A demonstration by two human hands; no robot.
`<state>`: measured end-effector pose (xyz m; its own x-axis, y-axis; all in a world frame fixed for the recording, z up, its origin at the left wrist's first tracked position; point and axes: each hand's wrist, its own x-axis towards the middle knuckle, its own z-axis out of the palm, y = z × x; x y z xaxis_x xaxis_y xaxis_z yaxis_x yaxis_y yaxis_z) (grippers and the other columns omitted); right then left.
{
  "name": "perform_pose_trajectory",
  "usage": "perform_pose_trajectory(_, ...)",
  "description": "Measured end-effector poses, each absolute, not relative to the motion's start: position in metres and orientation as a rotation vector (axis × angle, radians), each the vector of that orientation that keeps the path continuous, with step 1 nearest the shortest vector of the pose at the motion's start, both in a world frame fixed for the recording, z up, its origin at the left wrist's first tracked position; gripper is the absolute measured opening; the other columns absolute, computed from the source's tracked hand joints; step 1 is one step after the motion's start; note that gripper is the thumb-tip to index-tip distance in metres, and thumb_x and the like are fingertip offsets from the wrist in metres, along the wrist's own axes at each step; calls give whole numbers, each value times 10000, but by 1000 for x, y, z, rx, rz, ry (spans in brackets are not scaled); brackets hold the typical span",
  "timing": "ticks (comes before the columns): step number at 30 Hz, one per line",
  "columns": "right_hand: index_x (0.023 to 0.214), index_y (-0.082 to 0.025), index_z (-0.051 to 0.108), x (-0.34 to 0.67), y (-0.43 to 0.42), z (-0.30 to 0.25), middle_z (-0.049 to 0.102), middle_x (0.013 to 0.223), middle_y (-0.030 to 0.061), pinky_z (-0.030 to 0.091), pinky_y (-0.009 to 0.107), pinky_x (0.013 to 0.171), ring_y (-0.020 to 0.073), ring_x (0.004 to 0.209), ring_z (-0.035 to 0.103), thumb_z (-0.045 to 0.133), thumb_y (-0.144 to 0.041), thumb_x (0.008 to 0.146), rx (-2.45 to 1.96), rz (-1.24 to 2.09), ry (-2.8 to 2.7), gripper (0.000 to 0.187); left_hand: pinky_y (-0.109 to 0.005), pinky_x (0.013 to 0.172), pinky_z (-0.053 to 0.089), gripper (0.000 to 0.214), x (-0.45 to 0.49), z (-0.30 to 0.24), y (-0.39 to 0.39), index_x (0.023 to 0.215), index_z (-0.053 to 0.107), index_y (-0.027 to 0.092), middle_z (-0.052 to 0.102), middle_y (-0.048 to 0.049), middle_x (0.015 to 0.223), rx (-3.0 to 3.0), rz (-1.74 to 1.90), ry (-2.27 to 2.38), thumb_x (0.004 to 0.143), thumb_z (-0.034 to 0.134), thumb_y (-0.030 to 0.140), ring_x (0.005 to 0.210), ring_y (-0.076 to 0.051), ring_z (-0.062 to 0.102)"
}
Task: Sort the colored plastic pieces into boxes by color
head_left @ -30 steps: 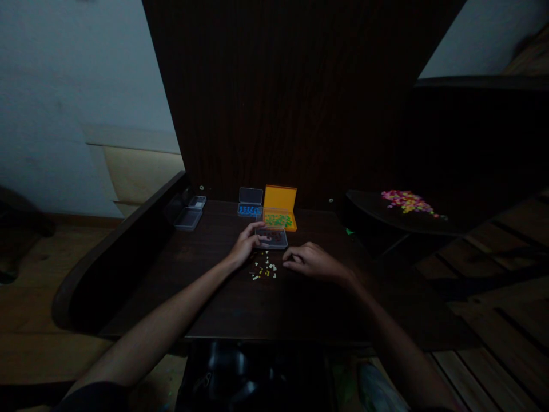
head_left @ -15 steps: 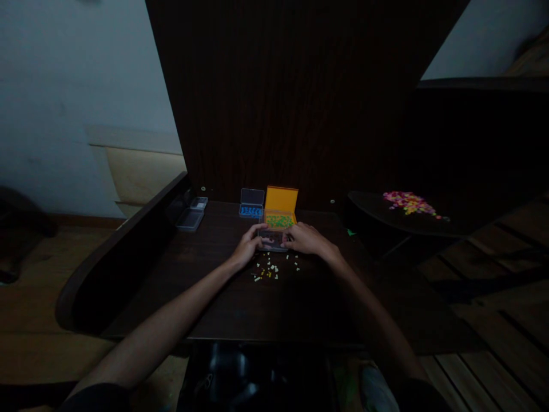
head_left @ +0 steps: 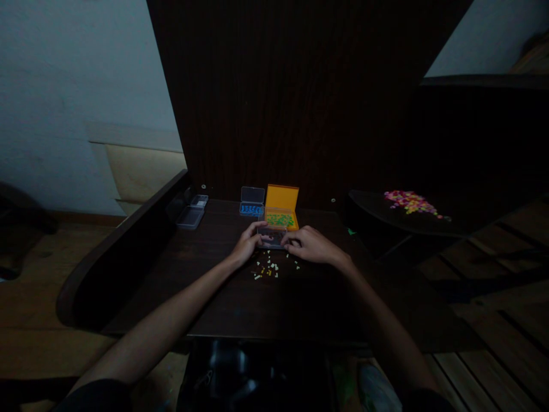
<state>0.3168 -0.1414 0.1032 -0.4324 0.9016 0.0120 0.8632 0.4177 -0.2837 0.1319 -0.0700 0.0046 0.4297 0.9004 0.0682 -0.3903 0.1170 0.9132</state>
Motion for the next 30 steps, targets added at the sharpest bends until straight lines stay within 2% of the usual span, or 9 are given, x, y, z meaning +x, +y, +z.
perform_pose_trajectory(5,937,-203,718,308,-159,89,605,638,-26,300,209,570,91,555,490,591,-275,824,-1465,537,-2613,184,-287,700,541,524,132,7,-71,1080,580,176,668,-30,919,1060,1033,610,574,489,73,812,-173,675)
perform_pose_trajectory(12,986,-262,687,295,-165,69,693,873,18,363,242,662,173,801,612,555,-351,854,-1623,479,-2724,207,-284,681,550,547,132,7,-70,1071,585,179,660,-31,965,1068,1034,616,545,478,76,814,-178,678)
perform_pose_trajectory(18,991,-258,673,299,-164,62,698,904,30,377,249,717,182,848,621,518,-288,872,-1668,474,-2728,198,-301,695,553,538,131,7,-70,1077,591,181,645,-38,1026,1077,1036,617,560,484,78,825,-180,678)
perform_pose_trajectory(30,1062,-272,663,315,-167,64,699,1004,28,398,276,808,194,955,617,528,-220,855,-1614,533,-2722,252,-307,705,537,491,131,10,-71,1050,574,175,653,-26,944,1058,1029,603,579,492,68,805,-174,676)
